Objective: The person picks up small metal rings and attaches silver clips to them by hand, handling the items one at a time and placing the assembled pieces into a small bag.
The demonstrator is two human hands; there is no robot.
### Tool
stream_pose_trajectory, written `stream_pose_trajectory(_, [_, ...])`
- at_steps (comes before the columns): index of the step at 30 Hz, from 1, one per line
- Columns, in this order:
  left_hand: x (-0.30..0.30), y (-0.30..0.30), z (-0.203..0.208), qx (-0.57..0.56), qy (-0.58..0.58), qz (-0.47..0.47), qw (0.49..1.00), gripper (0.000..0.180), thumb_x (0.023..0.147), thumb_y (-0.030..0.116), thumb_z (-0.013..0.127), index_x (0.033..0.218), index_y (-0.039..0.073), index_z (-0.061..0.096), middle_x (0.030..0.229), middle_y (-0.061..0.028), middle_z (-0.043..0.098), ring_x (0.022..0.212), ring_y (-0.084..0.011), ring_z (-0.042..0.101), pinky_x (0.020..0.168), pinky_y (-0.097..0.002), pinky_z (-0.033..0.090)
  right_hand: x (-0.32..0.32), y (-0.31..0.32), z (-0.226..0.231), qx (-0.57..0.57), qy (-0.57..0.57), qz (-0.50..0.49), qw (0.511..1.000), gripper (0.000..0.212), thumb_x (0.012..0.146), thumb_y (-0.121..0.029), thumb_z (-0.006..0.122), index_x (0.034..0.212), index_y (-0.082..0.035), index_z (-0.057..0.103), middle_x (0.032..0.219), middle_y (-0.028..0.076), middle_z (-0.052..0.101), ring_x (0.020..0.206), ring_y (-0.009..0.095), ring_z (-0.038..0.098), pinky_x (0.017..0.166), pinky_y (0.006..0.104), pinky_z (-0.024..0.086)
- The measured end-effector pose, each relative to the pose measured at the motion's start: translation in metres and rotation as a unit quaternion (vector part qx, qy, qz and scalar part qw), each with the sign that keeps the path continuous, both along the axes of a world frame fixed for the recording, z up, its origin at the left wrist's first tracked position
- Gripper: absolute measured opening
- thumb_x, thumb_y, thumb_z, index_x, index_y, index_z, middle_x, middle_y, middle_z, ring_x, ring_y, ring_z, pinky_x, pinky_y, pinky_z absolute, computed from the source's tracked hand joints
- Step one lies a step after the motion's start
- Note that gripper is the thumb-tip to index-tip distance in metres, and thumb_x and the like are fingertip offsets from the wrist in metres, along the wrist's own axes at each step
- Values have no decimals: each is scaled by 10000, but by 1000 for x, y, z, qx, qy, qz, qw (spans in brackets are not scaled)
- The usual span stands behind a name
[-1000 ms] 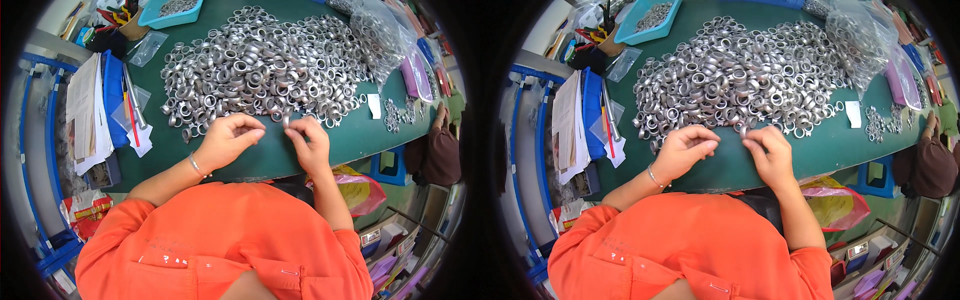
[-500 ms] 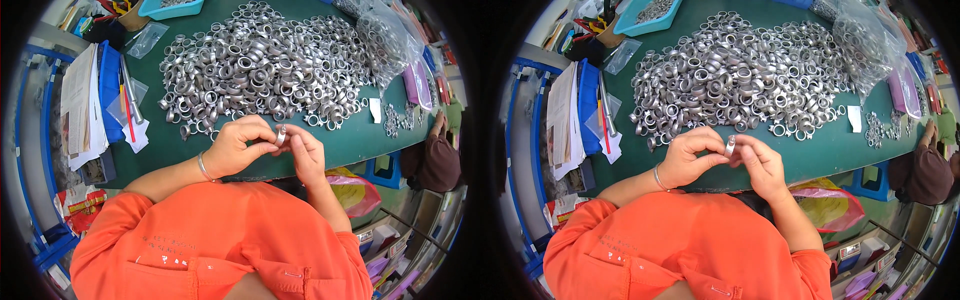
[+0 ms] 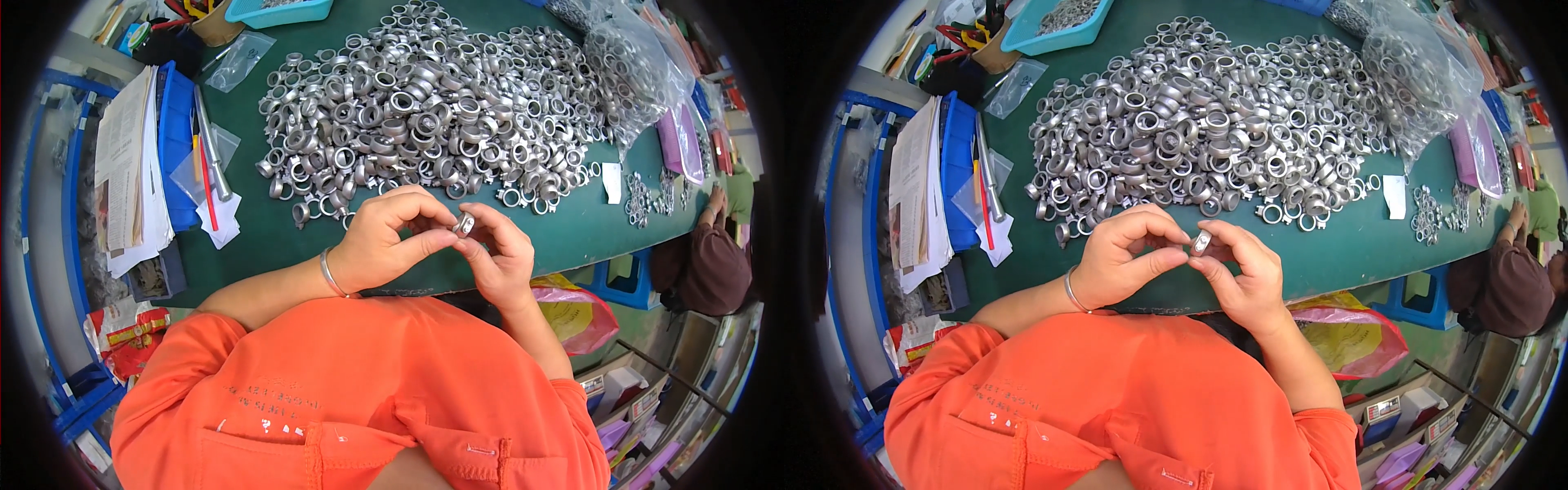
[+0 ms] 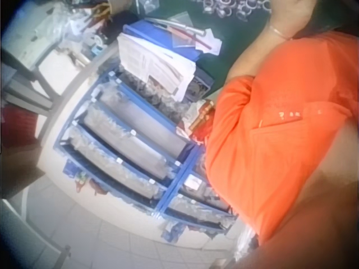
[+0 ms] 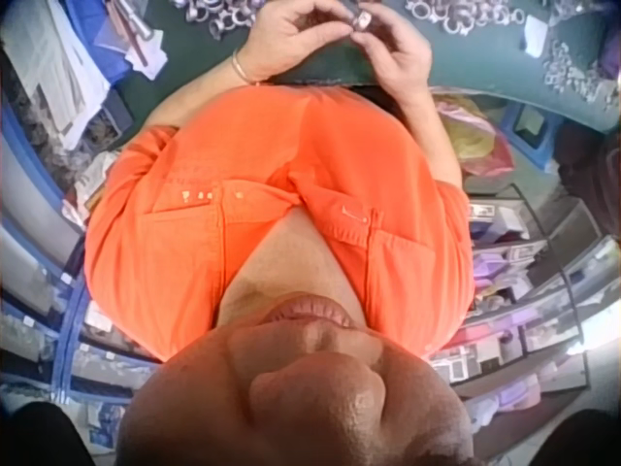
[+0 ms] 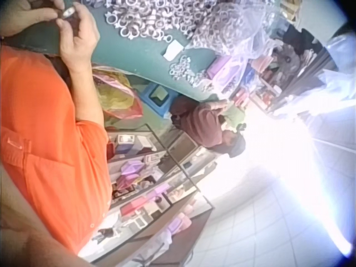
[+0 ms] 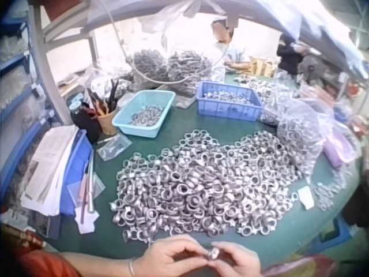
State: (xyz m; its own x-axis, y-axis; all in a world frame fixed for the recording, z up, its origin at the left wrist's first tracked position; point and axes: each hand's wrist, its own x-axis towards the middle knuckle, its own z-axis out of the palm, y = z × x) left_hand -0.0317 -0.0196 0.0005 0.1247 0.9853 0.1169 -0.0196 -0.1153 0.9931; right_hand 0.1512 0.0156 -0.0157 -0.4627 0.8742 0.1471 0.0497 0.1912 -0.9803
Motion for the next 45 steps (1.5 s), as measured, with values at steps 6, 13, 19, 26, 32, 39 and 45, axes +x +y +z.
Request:
stream_pose_trajectory(6, [0,1,0,-84,-77,-1,993,130,816,-4,601,945,-15,596,917,-76,581,812,-119,576,672,-232,489,-6,-1,9,165,-90,-56,981,298,663,21,722,928,14,587,774,96,605,632,170,584,558,255,472])
stream_pose_trajectory(13, [2,5,-10,-346,-307,-37,886,285,941,215,424,1037,-15,563,897,-77,590,771,-138,579,639,-259,488,-7,-8,12,258,-34,63,963,202,639,-18,724,810,-16,616,775,92,601,624,226,559,527,311,444])
stream_pose_trajectory(19, [2,2,-11,-378,-292,-76,875,136,893,145,515,926,17,547,729,-15,488,599,-74,444,457,-199,342,30,29,-23,302,-347,-186,868,116,714,-42,648,808,-30,580,759,100,548,678,293,531,596,368,432])
stream_pose_trajectory(26, [10,5,-3,-318,-169,-21,933,142,817,63,627,933,-1,575,730,-3,526,596,-32,448,454,-172,342,11,11,-2,218,-172,-83,957,151,677,12,687,801,-11,605,755,95,545,646,234,529,567,314,437])
stream_pose_trajectory(32, [6,4,-10,-127,-36,26,991,141,789,41,649,924,2,634,838,-28,599,740,-86,547,658,-205,446,1,4,6,208,-57,-59,975,181,703,50,675,842,-7,574,801,90,567,672,169,544,589,247,451])
stream_pose_trajectory(39, [-1,1,-15,61,53,48,996,157,783,46,653,936,13,636,847,-55,609,729,-107,565,628,-209,448,4,1,4,104,-33,-26,994,162,736,14,664,882,0,595,761,91,601,640,174,561,577,260,451])
stream_pose_trajectory(45, [-1,4,-5,-216,-134,26,967,271,767,55,680,1012,0,579,835,-34,603,679,-52,540,575,-173,434,-8,2,5,304,-84,-32,948,203,661,62,678,835,0,593,798,111,603,664,236,583,579,293,474])
